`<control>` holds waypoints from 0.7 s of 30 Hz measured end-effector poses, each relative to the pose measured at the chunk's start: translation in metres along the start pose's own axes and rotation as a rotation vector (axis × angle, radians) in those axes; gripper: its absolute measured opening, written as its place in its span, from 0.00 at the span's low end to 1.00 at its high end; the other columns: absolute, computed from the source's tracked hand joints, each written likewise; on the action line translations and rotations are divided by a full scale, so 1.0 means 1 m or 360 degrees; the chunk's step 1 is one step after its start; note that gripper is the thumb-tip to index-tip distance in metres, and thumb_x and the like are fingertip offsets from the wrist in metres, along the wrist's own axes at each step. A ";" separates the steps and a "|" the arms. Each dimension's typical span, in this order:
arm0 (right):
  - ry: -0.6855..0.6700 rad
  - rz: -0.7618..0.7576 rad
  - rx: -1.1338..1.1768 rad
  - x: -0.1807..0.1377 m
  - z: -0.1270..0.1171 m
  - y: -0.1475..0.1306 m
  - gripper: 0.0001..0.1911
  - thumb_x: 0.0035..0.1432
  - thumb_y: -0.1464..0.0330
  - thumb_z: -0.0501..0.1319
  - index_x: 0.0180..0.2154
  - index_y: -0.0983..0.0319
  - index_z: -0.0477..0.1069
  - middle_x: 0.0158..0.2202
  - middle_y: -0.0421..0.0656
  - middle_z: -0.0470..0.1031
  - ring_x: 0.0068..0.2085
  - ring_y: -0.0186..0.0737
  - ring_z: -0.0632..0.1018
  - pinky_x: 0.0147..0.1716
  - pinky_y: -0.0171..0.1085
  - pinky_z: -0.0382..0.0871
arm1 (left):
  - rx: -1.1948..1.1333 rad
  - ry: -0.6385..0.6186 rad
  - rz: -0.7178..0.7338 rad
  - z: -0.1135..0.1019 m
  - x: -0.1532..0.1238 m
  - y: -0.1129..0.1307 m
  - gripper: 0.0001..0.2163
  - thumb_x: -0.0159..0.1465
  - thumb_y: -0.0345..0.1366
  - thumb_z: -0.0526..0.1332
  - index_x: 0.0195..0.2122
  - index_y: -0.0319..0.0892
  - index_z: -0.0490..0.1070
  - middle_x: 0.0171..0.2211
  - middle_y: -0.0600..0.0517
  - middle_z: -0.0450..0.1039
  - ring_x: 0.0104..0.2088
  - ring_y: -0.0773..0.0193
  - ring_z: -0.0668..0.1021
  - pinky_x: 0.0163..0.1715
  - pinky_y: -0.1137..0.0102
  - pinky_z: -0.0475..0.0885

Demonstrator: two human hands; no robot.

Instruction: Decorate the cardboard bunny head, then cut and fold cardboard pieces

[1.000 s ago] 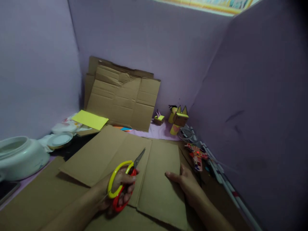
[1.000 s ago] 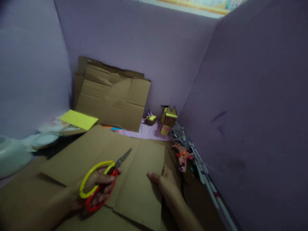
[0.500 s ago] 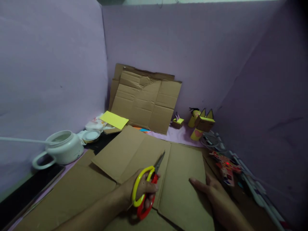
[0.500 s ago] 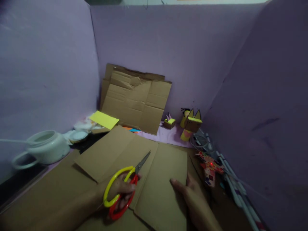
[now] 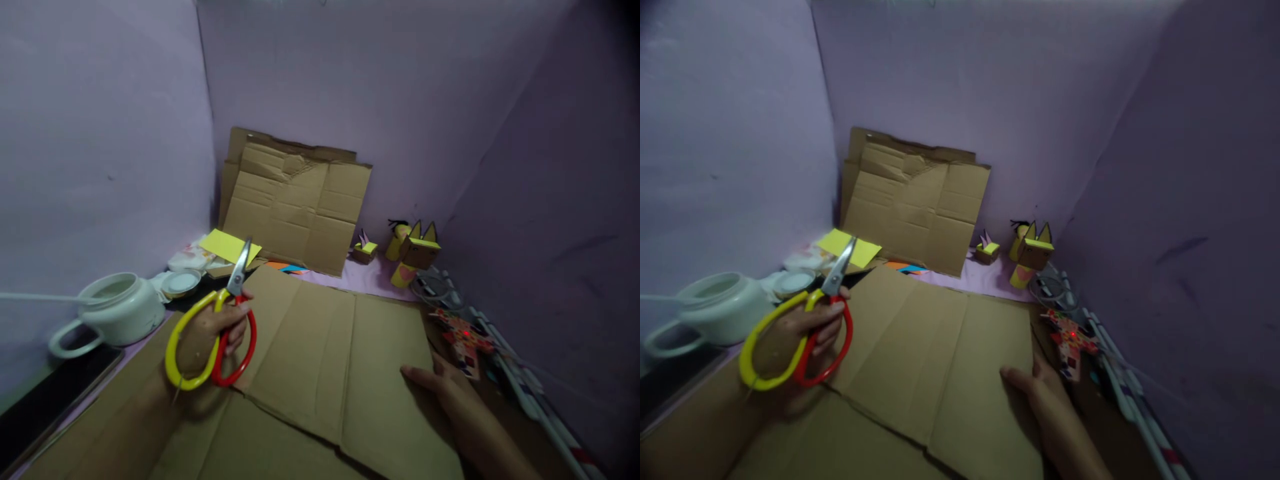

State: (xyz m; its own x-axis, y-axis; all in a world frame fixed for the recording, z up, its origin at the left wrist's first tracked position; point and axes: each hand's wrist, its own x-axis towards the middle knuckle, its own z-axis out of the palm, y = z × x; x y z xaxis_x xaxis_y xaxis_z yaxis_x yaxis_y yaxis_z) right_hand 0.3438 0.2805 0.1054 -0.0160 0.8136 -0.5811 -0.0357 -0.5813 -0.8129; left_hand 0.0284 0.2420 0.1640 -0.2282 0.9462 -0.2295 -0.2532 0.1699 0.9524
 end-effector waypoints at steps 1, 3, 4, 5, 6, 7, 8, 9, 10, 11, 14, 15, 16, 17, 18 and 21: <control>0.0019 0.0008 -0.0024 0.000 -0.001 -0.001 0.44 0.38 0.67 0.65 0.59 0.61 0.55 0.34 0.47 0.79 0.30 0.50 0.80 0.29 0.41 0.72 | 0.0027 0.0053 0.0021 -0.006 0.003 0.003 0.10 0.54 0.38 0.61 0.36 0.42 0.65 0.11 0.62 0.58 0.11 0.75 0.58 0.10 0.81 0.56; 0.0061 0.0015 -0.0057 0.000 -0.002 -0.003 0.45 0.37 0.67 0.66 0.59 0.62 0.56 0.32 0.47 0.79 0.29 0.49 0.79 0.28 0.40 0.72 | 0.0081 0.0154 0.0052 -0.015 0.010 0.007 0.10 0.53 0.38 0.62 0.34 0.42 0.64 0.10 0.62 0.59 0.10 0.73 0.59 0.09 0.80 0.57; 0.0081 0.0017 -0.0063 0.000 -0.002 -0.004 0.45 0.37 0.66 0.66 0.59 0.62 0.56 0.32 0.46 0.79 0.28 0.49 0.79 0.27 0.40 0.72 | 0.0104 0.0204 0.0064 -0.019 0.013 0.008 0.11 0.52 0.38 0.61 0.34 0.42 0.64 0.09 0.62 0.59 0.10 0.73 0.59 0.09 0.80 0.57; 0.0091 0.0020 -0.0064 0.000 -0.002 -0.004 0.45 0.37 0.66 0.66 0.59 0.62 0.56 0.31 0.46 0.79 0.27 0.49 0.79 0.26 0.40 0.71 | 0.0125 0.0245 0.0068 -0.021 0.015 0.009 0.11 0.51 0.38 0.61 0.34 0.43 0.63 0.09 0.62 0.59 0.10 0.73 0.59 0.09 0.80 0.58; 0.0091 0.0021 -0.0059 -0.001 -0.001 -0.005 0.45 0.37 0.66 0.66 0.59 0.62 0.56 0.30 0.46 0.79 0.26 0.49 0.79 0.25 0.40 0.71 | 0.0141 0.0274 0.0067 -0.023 0.016 0.009 0.12 0.50 0.38 0.61 0.34 0.43 0.62 0.09 0.63 0.59 0.09 0.72 0.59 0.08 0.79 0.58; 0.0090 0.0022 -0.0056 -0.001 -0.001 -0.005 0.44 0.37 0.66 0.65 0.59 0.62 0.56 0.30 0.45 0.79 0.25 0.48 0.78 0.24 0.40 0.70 | 0.0151 0.0292 0.0060 -0.024 0.017 0.009 0.13 0.49 0.38 0.61 0.35 0.43 0.62 0.09 0.63 0.59 0.10 0.72 0.60 0.08 0.79 0.58; 0.0096 0.0018 -0.0060 -0.002 0.000 -0.005 0.44 0.37 0.66 0.65 0.59 0.62 0.57 0.29 0.45 0.79 0.24 0.47 0.78 0.23 0.39 0.70 | 0.0159 0.0302 0.0053 -0.024 0.017 0.009 0.14 0.49 0.38 0.61 0.35 0.44 0.62 0.09 0.63 0.59 0.10 0.72 0.60 0.08 0.79 0.58; 0.0105 0.0007 -0.0065 -0.002 0.001 -0.005 0.43 0.38 0.66 0.65 0.58 0.62 0.57 0.29 0.45 0.79 0.23 0.46 0.77 0.23 0.39 0.69 | 0.0166 0.0308 0.0047 -0.024 0.017 0.009 0.14 0.49 0.38 0.62 0.36 0.44 0.62 0.10 0.63 0.59 0.10 0.72 0.60 0.08 0.79 0.57; 0.0117 -0.0003 -0.0071 -0.003 0.001 -0.005 0.42 0.38 0.66 0.65 0.58 0.62 0.57 0.29 0.45 0.79 0.22 0.45 0.77 0.22 0.38 0.69 | 0.0174 0.0310 0.0047 -0.023 0.016 0.008 0.15 0.49 0.38 0.62 0.36 0.43 0.62 0.10 0.63 0.60 0.10 0.72 0.60 0.08 0.80 0.57; 0.0130 -0.0012 -0.0076 -0.004 0.002 -0.006 0.42 0.38 0.67 0.65 0.58 0.62 0.58 0.29 0.45 0.79 0.22 0.44 0.77 0.22 0.38 0.69 | 0.0183 0.0311 0.0053 -0.022 0.016 0.007 0.15 0.49 0.38 0.62 0.37 0.43 0.63 0.10 0.63 0.60 0.10 0.72 0.60 0.08 0.80 0.56; 0.0124 -0.0005 -0.0060 -0.004 0.002 -0.006 0.41 0.38 0.67 0.65 0.57 0.61 0.59 0.29 0.45 0.79 0.24 0.45 0.78 0.23 0.38 0.69 | 0.0217 0.0309 0.0090 -0.020 0.015 0.003 0.15 0.49 0.39 0.62 0.37 0.43 0.63 0.11 0.63 0.60 0.10 0.73 0.60 0.09 0.80 0.56; 0.0116 -0.0004 -0.0053 -0.004 0.002 -0.007 0.41 0.38 0.67 0.65 0.57 0.61 0.59 0.29 0.45 0.79 0.25 0.46 0.78 0.24 0.38 0.69 | 0.0226 0.0303 0.0106 -0.020 0.015 0.001 0.15 0.49 0.39 0.63 0.37 0.43 0.64 0.11 0.63 0.60 0.11 0.72 0.61 0.09 0.80 0.57; 0.0114 -0.0006 -0.0052 -0.005 0.002 -0.007 0.42 0.38 0.67 0.65 0.57 0.61 0.59 0.29 0.45 0.79 0.25 0.46 0.78 0.24 0.38 0.70 | 0.0234 0.0293 0.0117 -0.020 0.016 -0.002 0.15 0.50 0.40 0.62 0.37 0.43 0.64 0.11 0.63 0.60 0.11 0.73 0.61 0.09 0.80 0.57; 0.0115 -0.0013 -0.0056 -0.005 0.003 -0.007 0.42 0.37 0.67 0.65 0.57 0.61 0.58 0.29 0.44 0.79 0.25 0.46 0.78 0.24 0.38 0.70 | 0.0245 0.0283 0.0125 -0.020 0.016 -0.005 0.14 0.50 0.40 0.62 0.37 0.43 0.64 0.11 0.63 0.60 0.11 0.73 0.61 0.10 0.80 0.56; 0.0119 -0.0019 -0.0065 -0.005 0.003 -0.008 0.42 0.37 0.67 0.65 0.57 0.62 0.58 0.28 0.44 0.79 0.25 0.46 0.78 0.23 0.38 0.69 | 0.0258 0.0274 0.0129 -0.020 0.017 -0.008 0.14 0.51 0.40 0.62 0.37 0.43 0.65 0.12 0.63 0.60 0.11 0.73 0.61 0.10 0.80 0.56; 0.0134 -0.0017 -0.0100 -0.006 0.004 -0.009 0.42 0.37 0.67 0.65 0.57 0.62 0.58 0.26 0.43 0.78 0.23 0.46 0.78 0.21 0.37 0.68 | 0.0340 0.0284 0.0118 -0.019 0.019 -0.018 0.11 0.53 0.38 0.61 0.37 0.42 0.66 0.13 0.62 0.60 0.11 0.74 0.60 0.10 0.80 0.56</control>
State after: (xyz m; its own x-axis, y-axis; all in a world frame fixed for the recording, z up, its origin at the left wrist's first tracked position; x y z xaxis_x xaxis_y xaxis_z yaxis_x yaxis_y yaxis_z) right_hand 0.3405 0.2806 0.1163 0.0680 0.8177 -0.5715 0.0275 -0.5742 -0.8183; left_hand 0.0108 0.2515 0.1392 -0.4055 0.8979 -0.1711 -0.0303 0.1739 0.9843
